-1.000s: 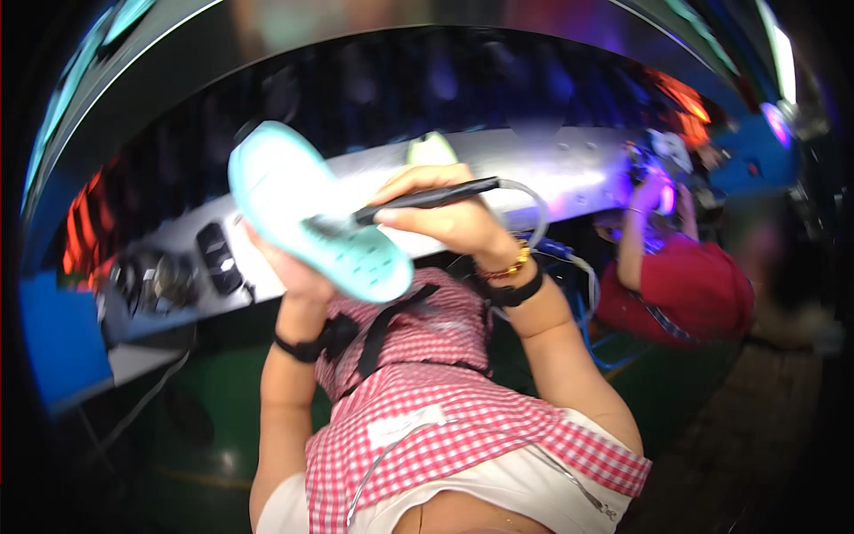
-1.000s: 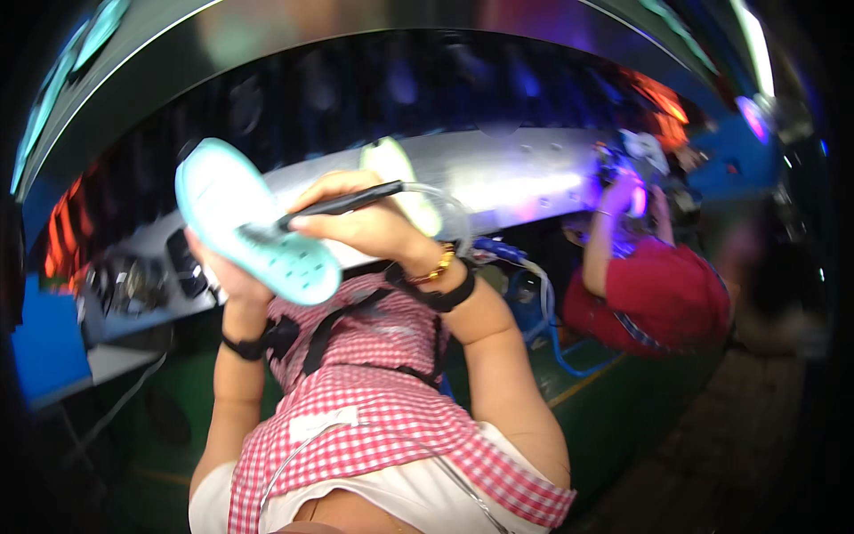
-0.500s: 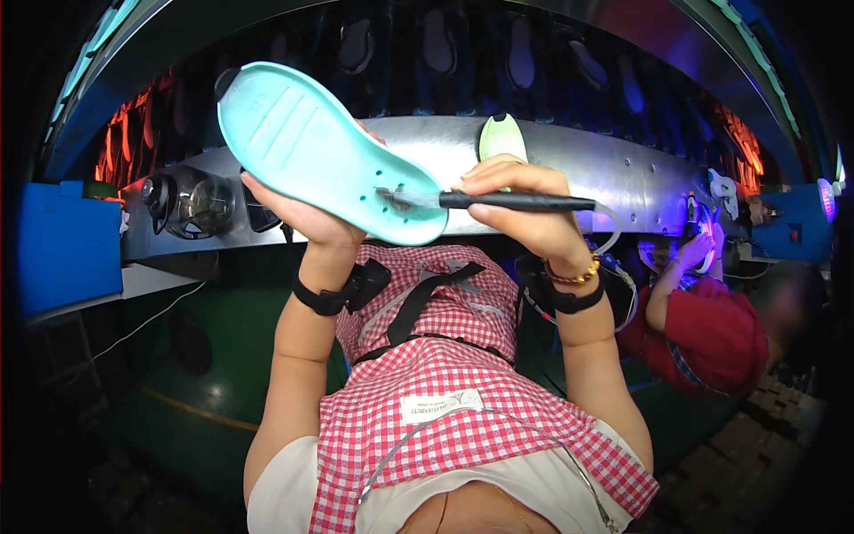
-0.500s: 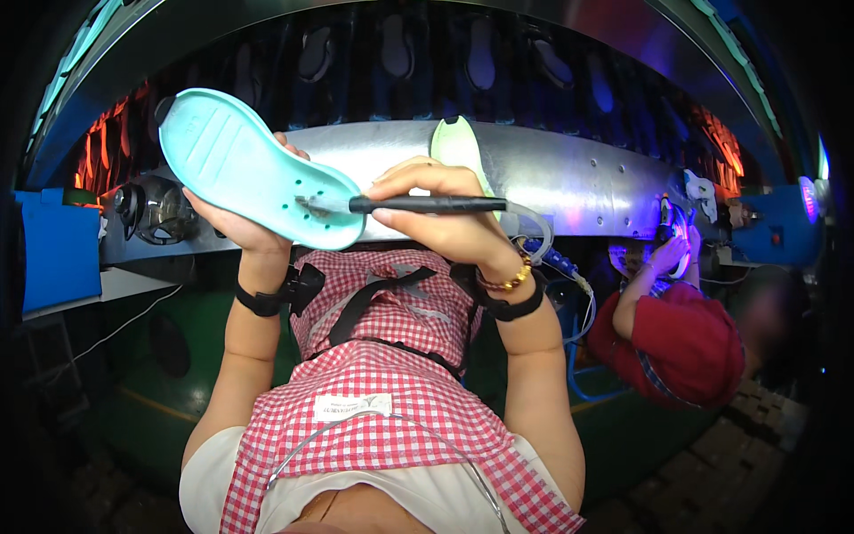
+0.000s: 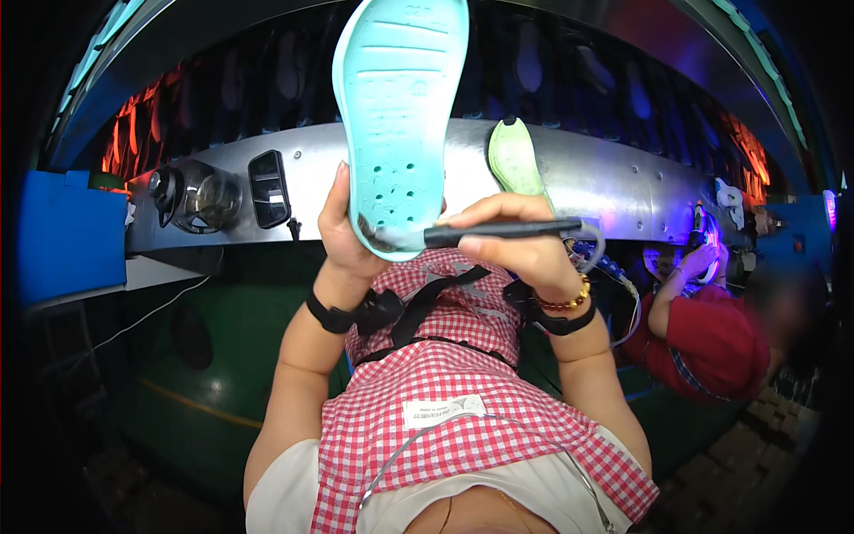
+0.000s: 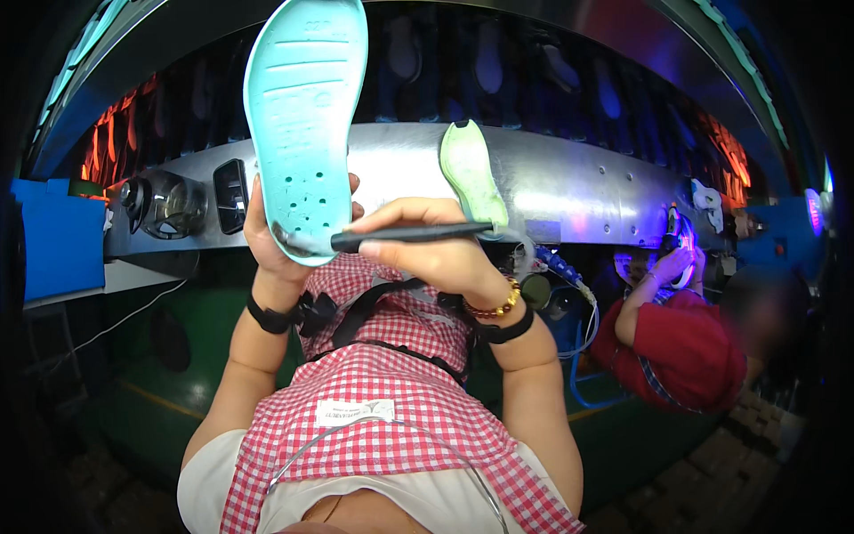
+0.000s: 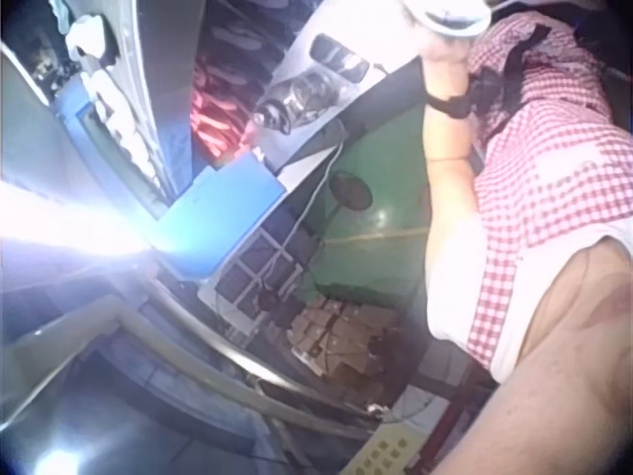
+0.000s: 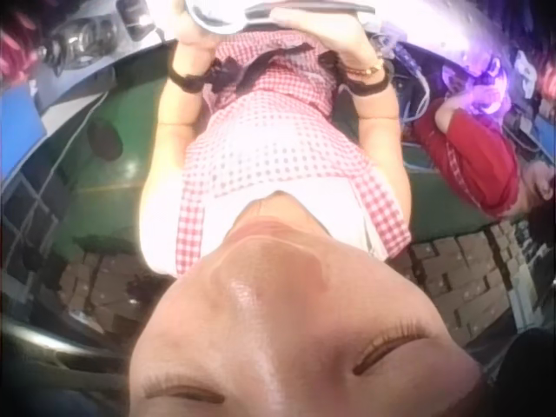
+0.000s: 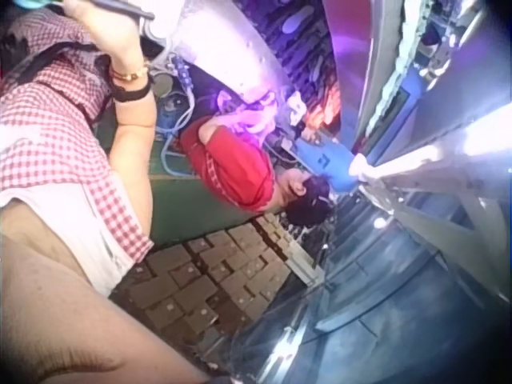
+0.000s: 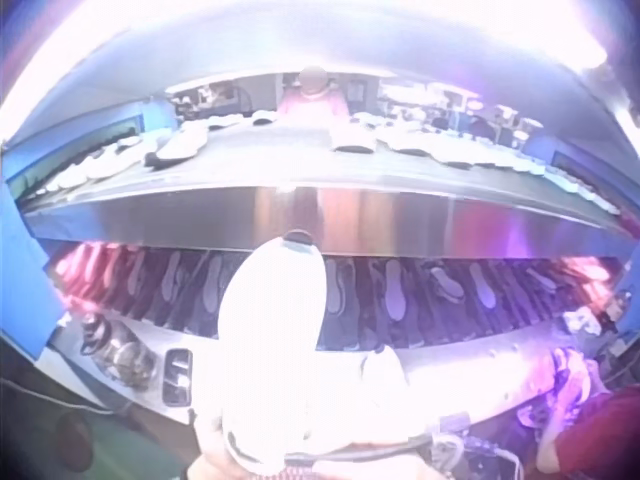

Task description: The person picks up a shoe sole from a conveyor belt, applies a liquid to its surface with a brush, and places it back onto the belt, repeating the process for multiple soles.

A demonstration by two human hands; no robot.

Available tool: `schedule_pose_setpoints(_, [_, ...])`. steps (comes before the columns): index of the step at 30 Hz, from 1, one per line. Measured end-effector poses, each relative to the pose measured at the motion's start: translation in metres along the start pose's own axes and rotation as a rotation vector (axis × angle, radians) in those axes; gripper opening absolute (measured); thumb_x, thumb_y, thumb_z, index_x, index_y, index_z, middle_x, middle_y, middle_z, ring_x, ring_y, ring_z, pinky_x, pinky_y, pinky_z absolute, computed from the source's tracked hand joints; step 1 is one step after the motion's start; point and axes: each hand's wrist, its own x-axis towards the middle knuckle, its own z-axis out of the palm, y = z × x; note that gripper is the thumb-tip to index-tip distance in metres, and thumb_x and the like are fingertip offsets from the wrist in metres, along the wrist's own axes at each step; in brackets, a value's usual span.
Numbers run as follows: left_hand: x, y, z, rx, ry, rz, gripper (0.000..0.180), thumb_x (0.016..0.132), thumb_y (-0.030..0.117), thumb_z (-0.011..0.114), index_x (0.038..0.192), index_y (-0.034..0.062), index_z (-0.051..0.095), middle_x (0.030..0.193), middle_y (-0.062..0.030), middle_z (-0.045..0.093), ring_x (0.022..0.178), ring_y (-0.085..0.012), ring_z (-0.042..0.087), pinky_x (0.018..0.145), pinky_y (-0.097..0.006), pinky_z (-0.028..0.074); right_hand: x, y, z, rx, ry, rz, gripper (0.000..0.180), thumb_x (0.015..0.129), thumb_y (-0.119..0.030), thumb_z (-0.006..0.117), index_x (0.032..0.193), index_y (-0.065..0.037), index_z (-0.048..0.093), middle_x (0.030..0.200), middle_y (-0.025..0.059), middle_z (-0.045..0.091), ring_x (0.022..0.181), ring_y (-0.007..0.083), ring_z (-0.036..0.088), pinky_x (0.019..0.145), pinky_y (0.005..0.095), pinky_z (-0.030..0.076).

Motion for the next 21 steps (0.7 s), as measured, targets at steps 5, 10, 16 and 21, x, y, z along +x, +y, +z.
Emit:
schedule_pose_setpoints(5, [-0.001,0.015,-0.003,0.100,0.046,-0.093,0.056,0.087,0.042,0.035,0.122,-0.0019,0.039,0.107,-0.0248,0.053,0.091,-0.0337,0.058,0.079,-0.045,0.048,-0.002,-0.018,-0.008,-0.180,-0.059,-0.056,0.019,0.072,0.002,0.063,0.091,0.002,0.063,0.088,0.0100,0.064,0.077,0.0110,0.059,0.070,0.0225,0.048])
schedule_pose_setpoints(10, [0.000,0.029,0.000,0.058,-0.079,-0.490,0.042,0.088,0.025,0.041,0.116,-0.0059,0.043,0.101,-0.0181,0.058,0.091,-0.0242,0.060,0.078,-0.035,0.051,0.003,-0.019,-0.016,-0.413,-0.414,-0.312,0.019,0.068,0.003,0.066,0.087,0.002,0.064,0.089,0.0168,0.064,0.086,0.0268,0.062,0.077,0.0325,0.049])
schedule_pose_setpoints(16, [-0.003,0.037,0.023,0.546,-0.002,-0.538,0.050,0.083,0.029,0.050,0.115,-0.0078,0.045,0.104,-0.0173,0.055,0.094,-0.0190,0.055,0.074,-0.027,0.048,0.013,-0.022,-0.024,-0.439,-0.596,-0.358,0.018,0.070,-0.002,0.064,0.088,0.001,0.064,0.091,0.0173,0.063,0.087,0.0269,0.062,0.076,0.0318,0.049])
schedule_pose_setpoints(21, [-0.012,0.047,0.003,0.378,0.053,-0.597,0.047,0.082,0.029,0.050,0.113,-0.0064,0.047,0.101,-0.0169,0.057,0.085,-0.0209,0.060,0.072,-0.031,0.051,0.004,-0.045,-0.031,-0.530,-0.545,-0.410,0.016,0.070,-0.002,0.064,0.086,0.000,0.065,0.090,0.0149,0.064,0.084,0.0259,0.063,0.073,0.0311,0.050])
